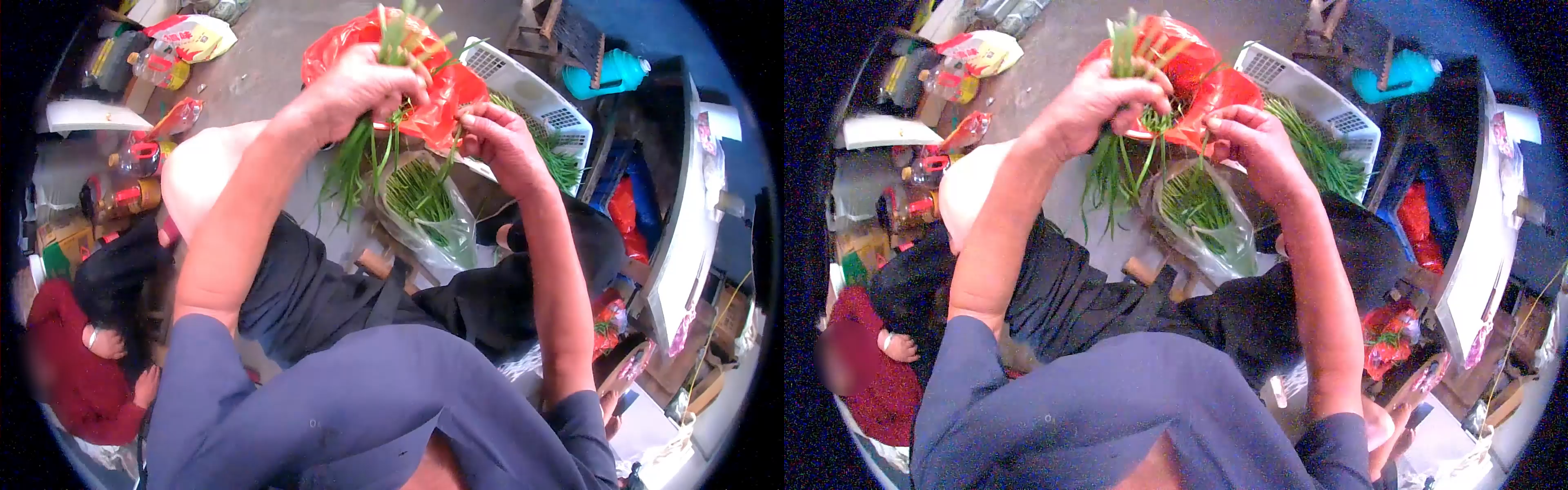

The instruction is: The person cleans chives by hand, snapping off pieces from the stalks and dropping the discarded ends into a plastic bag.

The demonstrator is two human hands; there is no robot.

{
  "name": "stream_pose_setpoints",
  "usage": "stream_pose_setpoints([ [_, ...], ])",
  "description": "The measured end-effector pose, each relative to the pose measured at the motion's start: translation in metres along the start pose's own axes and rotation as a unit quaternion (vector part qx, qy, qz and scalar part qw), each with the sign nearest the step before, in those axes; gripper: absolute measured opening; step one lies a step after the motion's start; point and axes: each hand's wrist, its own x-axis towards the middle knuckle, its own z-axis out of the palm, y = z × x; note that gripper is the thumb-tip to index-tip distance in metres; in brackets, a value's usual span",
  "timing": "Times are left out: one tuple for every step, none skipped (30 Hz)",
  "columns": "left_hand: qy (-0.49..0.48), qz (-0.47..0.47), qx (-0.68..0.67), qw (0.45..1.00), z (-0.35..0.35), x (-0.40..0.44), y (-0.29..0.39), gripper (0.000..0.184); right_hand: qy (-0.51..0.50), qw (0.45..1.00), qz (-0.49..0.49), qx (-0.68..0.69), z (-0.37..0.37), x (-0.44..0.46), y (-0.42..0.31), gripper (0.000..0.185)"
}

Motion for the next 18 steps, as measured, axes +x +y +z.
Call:
stream_pose_setpoints([
  [-0.018,-0.031,0.015,0.999,0.005,0.001,-0.005,0.015,0.007,1.0,-0.005,0.02,0.0,0.001,-0.004,0.012],
  [-0.028,-0.046,0.012,0.998,0.01,0.002,-0.012,0.016,-0.006,0.999,-0.01,0.03,-0.001,0.001,-0.008,0.012],
  [-0.038,-0.06,0.01,0.997,0.015,0.003,-0.019,0.016,-0.006,0.999,-0.013,0.031,-0.001,0.001,-0.009,0.012],
  [-0.057,-0.077,-0.005,0.995,0.019,0.004,-0.024,0.017,-0.015,0.998,-0.024,0.053,-0.002,0.002,-0.01,0.013],
  [-0.077,-0.093,-0.019,0.992,0.021,0.005,-0.029,0.018,-0.023,0.996,-0.035,0.076,-0.002,0.002,-0.01,0.014],
  [-0.09,-0.094,-0.045,0.99,0.025,0.003,-0.03,0.02,-0.023,0.996,-0.037,0.078,-0.003,0.004,-0.008,0.014],
  [-0.089,-0.112,-0.049,0.988,0.028,0.003,-0.031,0.021,-0.012,0.995,-0.041,0.088,-0.005,0.006,-0.003,0.015],
  [-0.103,-0.115,-0.048,0.987,0.03,0.003,-0.031,0.02,0.001,0.994,-0.045,0.099,-0.006,0.007,0.001,0.016],
  [-0.117,-0.119,-0.047,0.985,0.032,0.003,-0.028,0.019,0.001,0.994,-0.046,0.103,-0.004,0.007,0.002,0.016],
  [-0.118,-0.121,-0.045,0.985,0.032,0.004,-0.029,0.019,0.01,0.993,-0.053,0.106,0.0,0.006,0.002,0.016],
  [-0.121,-0.123,-0.056,0.984,0.033,0.004,-0.029,0.017,0.018,0.992,-0.059,0.109,0.002,0.005,0.002,0.016],
  [-0.123,-0.124,-0.067,0.982,0.034,0.005,-0.03,0.015,0.026,0.993,-0.061,0.097,0.001,0.006,0.002,0.017],
  [-0.124,-0.127,-0.066,0.982,0.034,0.006,-0.03,0.015,0.027,0.993,-0.06,0.1,0.0,0.008,0.004,0.017],
  [-0.121,-0.132,-0.083,0.98,0.034,0.008,-0.03,0.014,0.046,0.992,-0.06,0.101,-0.002,0.01,0.005,0.017],
  [-0.118,-0.137,-0.1,0.978,0.034,0.008,-0.03,0.013,0.063,0.991,-0.06,0.102,-0.003,0.012,0.006,0.017],
  [-0.101,-0.132,-0.095,0.981,0.034,0.008,-0.031,0.013,0.086,0.988,-0.064,0.107,-0.003,0.013,0.008,0.019],
  [-0.101,-0.134,-0.094,0.981,0.033,0.009,-0.033,0.013,0.086,0.988,-0.064,0.109,-0.003,0.014,0.009,0.019],
  [-0.081,-0.135,-0.099,0.983,0.033,0.01,-0.034,0.013,0.118,0.987,-0.057,0.097,-0.003,0.014,0.009,0.02],
])
